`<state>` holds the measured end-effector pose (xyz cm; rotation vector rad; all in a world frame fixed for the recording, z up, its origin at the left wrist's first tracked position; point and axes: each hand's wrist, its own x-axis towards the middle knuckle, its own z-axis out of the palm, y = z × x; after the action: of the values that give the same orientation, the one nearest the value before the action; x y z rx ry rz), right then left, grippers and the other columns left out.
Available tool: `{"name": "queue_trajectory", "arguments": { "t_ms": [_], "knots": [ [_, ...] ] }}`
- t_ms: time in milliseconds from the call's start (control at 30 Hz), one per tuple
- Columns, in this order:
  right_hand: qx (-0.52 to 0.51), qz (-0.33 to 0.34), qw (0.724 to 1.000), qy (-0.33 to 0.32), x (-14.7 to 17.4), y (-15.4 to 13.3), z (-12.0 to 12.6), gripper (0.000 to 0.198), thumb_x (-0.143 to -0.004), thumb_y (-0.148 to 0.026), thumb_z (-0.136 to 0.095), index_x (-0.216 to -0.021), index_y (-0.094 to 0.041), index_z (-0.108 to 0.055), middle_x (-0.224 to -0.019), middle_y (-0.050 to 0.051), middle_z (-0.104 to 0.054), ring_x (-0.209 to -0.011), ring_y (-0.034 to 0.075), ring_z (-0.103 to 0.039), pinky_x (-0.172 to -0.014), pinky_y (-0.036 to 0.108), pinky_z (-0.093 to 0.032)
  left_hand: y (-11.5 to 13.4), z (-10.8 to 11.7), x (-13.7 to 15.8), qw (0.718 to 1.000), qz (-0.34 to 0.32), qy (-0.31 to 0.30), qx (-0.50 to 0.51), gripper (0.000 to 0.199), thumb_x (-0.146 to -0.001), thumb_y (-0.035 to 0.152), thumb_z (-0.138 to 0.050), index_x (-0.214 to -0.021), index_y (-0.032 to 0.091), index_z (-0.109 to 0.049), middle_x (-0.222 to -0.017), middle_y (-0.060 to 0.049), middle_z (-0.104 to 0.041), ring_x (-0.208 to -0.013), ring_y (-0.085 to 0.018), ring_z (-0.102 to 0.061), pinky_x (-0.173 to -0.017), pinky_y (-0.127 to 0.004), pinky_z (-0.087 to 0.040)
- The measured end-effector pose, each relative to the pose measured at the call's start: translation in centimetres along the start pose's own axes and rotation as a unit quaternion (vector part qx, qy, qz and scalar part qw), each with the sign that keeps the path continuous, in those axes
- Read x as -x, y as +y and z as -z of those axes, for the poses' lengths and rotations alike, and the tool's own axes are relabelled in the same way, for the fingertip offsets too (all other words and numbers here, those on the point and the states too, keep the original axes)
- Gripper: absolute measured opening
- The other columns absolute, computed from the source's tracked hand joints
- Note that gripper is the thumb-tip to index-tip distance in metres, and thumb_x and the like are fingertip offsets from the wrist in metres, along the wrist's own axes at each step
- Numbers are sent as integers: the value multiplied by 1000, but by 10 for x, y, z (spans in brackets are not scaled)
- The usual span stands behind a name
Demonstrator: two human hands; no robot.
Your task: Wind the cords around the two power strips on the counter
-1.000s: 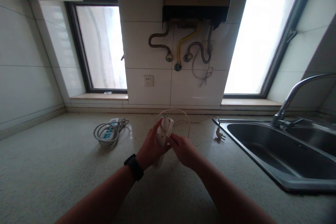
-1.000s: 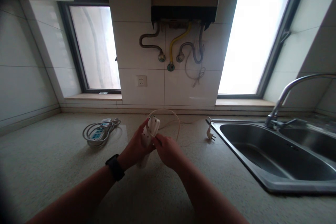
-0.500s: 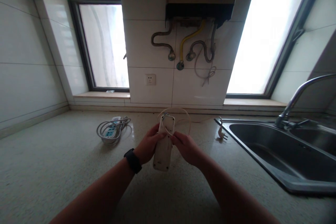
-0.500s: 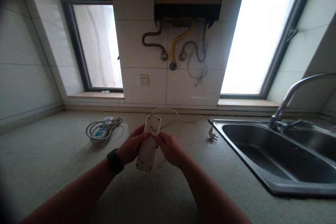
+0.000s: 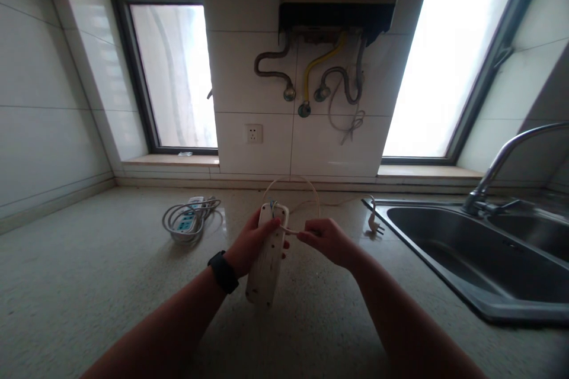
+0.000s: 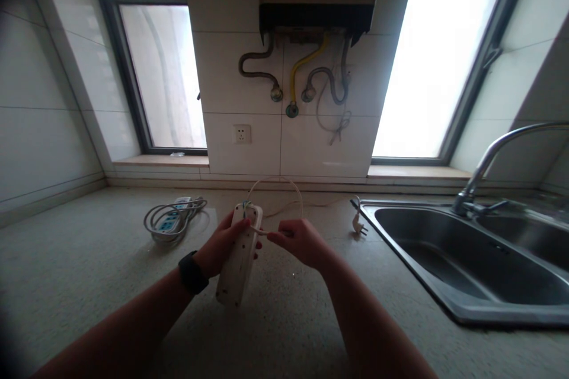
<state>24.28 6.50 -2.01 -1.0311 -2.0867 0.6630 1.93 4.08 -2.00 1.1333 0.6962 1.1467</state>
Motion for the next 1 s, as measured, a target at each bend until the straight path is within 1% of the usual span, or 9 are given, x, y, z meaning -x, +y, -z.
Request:
{"name": "queue_trajectory", "arguments": {
  "t_ms": [133, 333, 533, 600, 667, 767, 833, 900, 1000],
  "knots": [
    [-36, -20, 999, 1, 1, 1, 6, 57, -75, -64, -73, -56, -21, -42, -56, -8, -28, -53, 9, -24, -49, 24, -18, 4, -1, 4, 999, 3, -44, -14, 56, -77, 47, -80, -116, 20, -49, -85, -7, -71, -64, -23, -72, -60, -35, -56],
    [-83, 5, 996, 14, 1, -5, 6, 62, -72, -67, -75, -53, -21, -39, -55, -7, -27, -54, 9, -22, -49, 25, -17, 7, -1, 8, 995, 5, -98, 22, 47, -78, 42, -78, -111, 21, -53, -85, -6, -70, -69, -23, -72, -65, -36, -56],
    [-167, 39, 985, -20, 2, -13, 0, 61, -72, -69, -74, -53, -20, -45, -53, -7, -30, -54, 9, -25, -49, 25, -19, -7, 2, 12, 982, 24, -176, 62, 45, -81, 47, -74, -111, 22, -50, -83, -7, -74, -65, -24, -73, -59, -33, -56],
    [-214, 58, 975, -20, 3, -14, -4, 57, -67, -69, -79, -61, -19, -52, -56, -6, -37, -55, 10, -31, -49, 24, -23, -10, 1, 13, 972, 27, -217, 81, 44, -83, 49, -71, -110, 21, -50, -81, -8, -75, -64, -25, -74, -56, -32, -57],
    [-268, 71, 960, -25, 4, -15, -7, 58, -59, -67, -86, -80, -19, -61, -67, -4, -48, -59, 10, -39, -50, 23, -28, -13, -1, 14, 960, 33, -263, 96, 43, -84, 50, -70, -109, 21, -52, -80, -8, -75, -63, -25, -74, -54, -31, -57],
    [-334, 84, 935, -81, 5, -16, -12, 83, -53, -63, -91, -120, -25, -61, -100, 2, -59, -65, 11, -52, -51, 21, -38, -15, -2, 16, 938, 67, -323, 111, 44, -83, 55, -69, -106, 18, -58, -78, -9, -75, -59, -24, -73, -51, -30, -58],
    [-362, 96, 917, -134, 7, -21, -13, 97, -54, -61, -91, -138, -32, -52, -124, 5, -57, -76, 13, -62, -58, 22, -47, -20, -1, 16, 920, 109, -359, 116, 51, -80, 61, -68, -101, 15, -64, -73, -10, -74, -56, -23, -71, -47, -29, -56],
    [-377, 106, 902, -180, 9, -29, -13, 100, -56, -60, -91, -143, -33, -50, -137, 8, -55, -93, 19, -66, -70, 26, -52, -30, 2, 14, 899, 164, -388, 121, 59, -76, 68, -66, -93, 12, -69, -68, -11, -72, -52, -23, -69, -42, -29, -54],
    [-379, 110, 888, -236, 12, -39, -13, 92, -60, -56, -90, -141, -26, -57, -133, 11, -62, -109, 25, -65, -86, 31, -53, -51, 7, 7, 863, 242, -420, 141, 68, -71, 77, -63, -83, 11, -72, -63, -11, -70, -48, -23, -66, -38, -31, -53]
  ]
}}
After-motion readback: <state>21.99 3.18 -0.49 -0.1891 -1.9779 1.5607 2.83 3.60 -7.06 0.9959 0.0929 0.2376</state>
